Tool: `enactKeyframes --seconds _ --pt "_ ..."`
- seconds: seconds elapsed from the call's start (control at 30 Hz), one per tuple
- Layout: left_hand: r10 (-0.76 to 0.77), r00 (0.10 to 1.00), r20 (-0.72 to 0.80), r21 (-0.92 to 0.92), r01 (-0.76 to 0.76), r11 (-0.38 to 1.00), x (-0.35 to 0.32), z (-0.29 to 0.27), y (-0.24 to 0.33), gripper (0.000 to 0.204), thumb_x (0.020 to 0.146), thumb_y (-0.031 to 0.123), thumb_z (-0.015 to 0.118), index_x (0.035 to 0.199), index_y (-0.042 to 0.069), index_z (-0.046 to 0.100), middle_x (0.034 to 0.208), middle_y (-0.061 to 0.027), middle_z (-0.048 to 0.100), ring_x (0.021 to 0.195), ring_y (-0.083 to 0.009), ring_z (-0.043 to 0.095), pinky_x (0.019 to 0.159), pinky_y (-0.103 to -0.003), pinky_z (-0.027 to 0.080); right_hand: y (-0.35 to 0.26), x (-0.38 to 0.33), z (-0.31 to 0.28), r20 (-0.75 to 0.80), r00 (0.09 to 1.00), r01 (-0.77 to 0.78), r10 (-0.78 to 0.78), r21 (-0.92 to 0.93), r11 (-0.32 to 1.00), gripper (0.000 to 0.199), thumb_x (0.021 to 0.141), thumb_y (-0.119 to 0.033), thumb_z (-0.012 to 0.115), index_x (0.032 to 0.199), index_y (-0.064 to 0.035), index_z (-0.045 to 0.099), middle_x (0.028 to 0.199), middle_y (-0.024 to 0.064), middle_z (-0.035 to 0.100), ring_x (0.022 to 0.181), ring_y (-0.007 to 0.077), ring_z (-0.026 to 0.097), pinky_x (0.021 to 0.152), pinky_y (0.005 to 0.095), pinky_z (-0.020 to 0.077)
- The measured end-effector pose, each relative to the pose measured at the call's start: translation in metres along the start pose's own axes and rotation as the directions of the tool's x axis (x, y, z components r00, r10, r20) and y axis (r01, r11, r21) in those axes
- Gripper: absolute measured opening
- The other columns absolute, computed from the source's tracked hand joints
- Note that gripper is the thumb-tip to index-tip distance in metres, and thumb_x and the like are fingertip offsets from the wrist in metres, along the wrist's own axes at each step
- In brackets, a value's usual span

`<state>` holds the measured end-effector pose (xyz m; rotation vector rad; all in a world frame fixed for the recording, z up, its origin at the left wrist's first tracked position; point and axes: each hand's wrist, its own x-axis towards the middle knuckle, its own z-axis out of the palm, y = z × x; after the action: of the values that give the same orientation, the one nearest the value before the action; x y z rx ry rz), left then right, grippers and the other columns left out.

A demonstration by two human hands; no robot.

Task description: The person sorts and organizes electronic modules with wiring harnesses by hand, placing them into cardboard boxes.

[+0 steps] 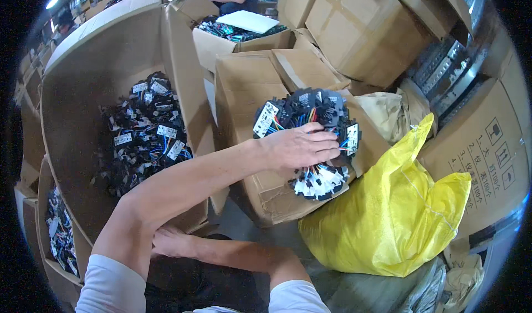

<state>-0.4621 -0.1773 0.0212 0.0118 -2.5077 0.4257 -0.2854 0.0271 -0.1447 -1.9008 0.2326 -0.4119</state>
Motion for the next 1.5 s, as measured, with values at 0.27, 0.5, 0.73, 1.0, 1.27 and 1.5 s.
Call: enactKeyframes --seconds 0.27,0.5,0.73,1.0,1.27,1.5 --pt "-0.193 0.943 -0.270 0.140 0.237 0.961 -0.032 -0.042 0.027 0.057 0.089 0.027 0.058 0.138 -0.002 0.056 0.142 -0.0187 0.059 0.139 -0.0280 0.051 0.119 -0.051 0.032 -0.052 0.006 -0.018 0.214 0.958 -0.097 0.191 -0.386 0.917 0.049 0.094 -0.033 0.068 0.133 -0.0037 0.061 0.133 0.0192 0.063 0.123 0.0361 0.058 0.106 0.0472 0.0440" --pt "-0.427 0.849 -0.311 0.177 0.493 0.852 -0.171 -0.201 0.121 0.043 0.091 0.028 0.059 0.122 0.000 0.066 0.135 -0.0218 0.060 0.137 -0.0364 0.050 0.115 -0.058 0.035 -0.067 0.022 -0.012 0.138 0.987 -0.040 0.079 -0.264 0.964 0.042 0.095 -0.026 0.072 0.128 -0.0010 0.066 0.127 0.0156 0.067 0.120 0.0268 0.061 0.100 0.0428 0.0485" --pt "-0.657 -0.021 -0.754 0.366 0.817 -0.446 -0.441 -0.406 0.368 0.050 0.077 0.003 0.079 0.125 0.000 0.066 0.133 -0.0236 0.062 0.127 -0.0387 0.057 0.111 -0.051 0.042 -0.034 0.059 0.010 0.414 0.853 -0.018 0.317 -0.585 0.811 0.065 0.084 -0.038 0.081 0.131 0.0011 0.060 0.133 0.0230 0.059 0.124 0.0406 0.056 0.106 0.0481 0.0447" --pt "-0.419 -0.228 -0.879 0.356 0.270 -0.895 -0.690 -0.566 0.552 0.065 0.090 0.034 0.071 0.140 -0.002 0.053 0.145 -0.0255 0.051 0.136 -0.0414 0.049 0.114 -0.049 0.040 -0.109 0.130 0.102 0.293 0.921 0.329 -0.259 -0.223 0.918 0.027 0.092 -0.013 0.076 0.112 0.0037 0.069 0.110 0.0210 0.070 0.099 0.0388 0.068 0.083 0.0423 0.0561" --pt "-0.165 -0.773 -0.612 -0.118 0.296 -0.948 -0.784 -0.604 0.556 0.045 0.081 0.003 0.054 0.124 0.000 0.065 0.126 -0.0276 0.067 0.122 -0.0438 0.062 0.107 -0.047 0.048 -0.140 0.246 0.226 0.502 0.803 0.531 -0.321 -0.357 0.768 0.061 0.082 -0.023 0.083 0.130 0.0057 0.060 0.132 0.0242 0.058 0.123 0.0413 0.057 0.106 0.0488 0.0464" --pt "-0.064 -0.744 -0.665 -0.209 0.268 -0.941 -0.779 -0.609 0.560 0.035 0.085 0.003 0.055 0.118 -0.002 0.065 0.114 -0.0280 0.070 0.111 -0.0396 0.068 0.094 -0.048 0.054 -0.122 0.269 0.289 0.596 0.737 0.657 -0.318 -0.525 0.541 0.069 0.072 -0.035 0.084 0.128 -0.0006 0.060 0.121 0.0171 0.059 0.123 0.0359 0.054 0.113 0.0552 0.0361"
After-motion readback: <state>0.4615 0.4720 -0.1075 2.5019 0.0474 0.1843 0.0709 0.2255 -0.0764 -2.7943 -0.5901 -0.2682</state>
